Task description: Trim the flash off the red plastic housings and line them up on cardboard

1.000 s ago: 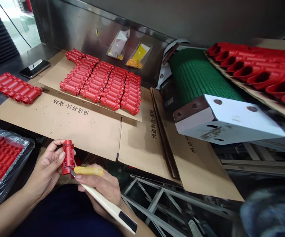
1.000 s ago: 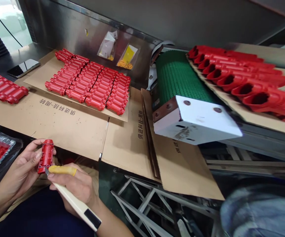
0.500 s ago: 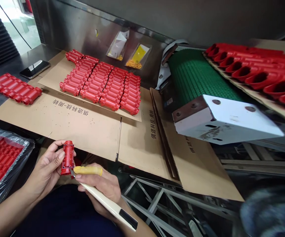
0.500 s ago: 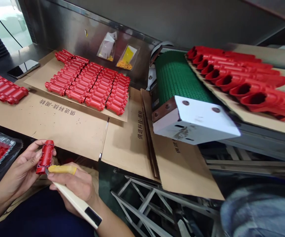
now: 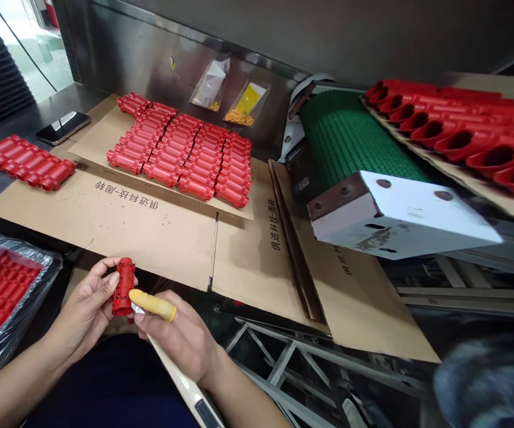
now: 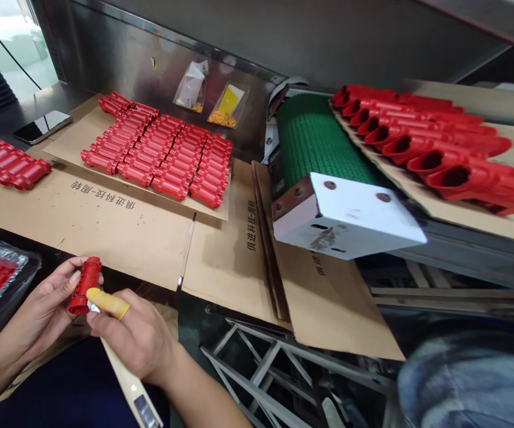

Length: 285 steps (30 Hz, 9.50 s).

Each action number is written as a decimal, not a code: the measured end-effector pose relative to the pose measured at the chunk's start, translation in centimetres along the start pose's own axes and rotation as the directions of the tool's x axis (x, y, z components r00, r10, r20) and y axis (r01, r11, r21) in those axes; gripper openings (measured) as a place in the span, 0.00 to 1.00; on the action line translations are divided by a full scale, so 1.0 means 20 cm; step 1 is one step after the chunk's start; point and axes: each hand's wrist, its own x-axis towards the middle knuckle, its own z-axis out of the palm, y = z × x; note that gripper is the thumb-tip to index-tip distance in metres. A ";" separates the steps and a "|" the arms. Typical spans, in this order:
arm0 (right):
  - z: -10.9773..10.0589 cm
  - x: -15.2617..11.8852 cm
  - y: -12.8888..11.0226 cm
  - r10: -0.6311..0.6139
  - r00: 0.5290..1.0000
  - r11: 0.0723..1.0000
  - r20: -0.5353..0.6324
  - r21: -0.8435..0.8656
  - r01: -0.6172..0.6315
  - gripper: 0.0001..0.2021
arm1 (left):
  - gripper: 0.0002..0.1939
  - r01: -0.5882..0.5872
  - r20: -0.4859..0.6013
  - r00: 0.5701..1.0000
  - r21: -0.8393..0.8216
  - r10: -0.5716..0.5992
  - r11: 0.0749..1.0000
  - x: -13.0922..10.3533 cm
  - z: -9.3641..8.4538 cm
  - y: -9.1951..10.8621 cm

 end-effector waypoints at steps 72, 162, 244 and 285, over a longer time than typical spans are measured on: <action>-0.04 0.01 -0.09 0.284 0.943 0.958 -0.176 0.089 -0.272 0.17 | 0.15 -0.154 0.029 0.988 0.204 0.151 0.967 -0.08 0.03 0.03; 0.05 0.01 -0.08 0.187 0.952 0.978 -0.242 0.135 -0.158 0.13 | 0.31 -0.223 0.062 0.975 0.179 0.215 0.958 -0.12 0.02 0.03; 0.06 0.03 -0.11 0.265 0.927 0.963 -0.264 0.118 -0.242 0.14 | 0.17 -0.278 0.141 0.961 0.456 0.240 0.846 -0.10 -0.06 -0.02; -0.07 0.07 -0.14 0.493 0.860 0.864 -0.133 0.193 -0.466 0.06 | 0.18 -0.308 0.087 0.948 0.480 0.305 0.821 -0.12 -0.04 0.01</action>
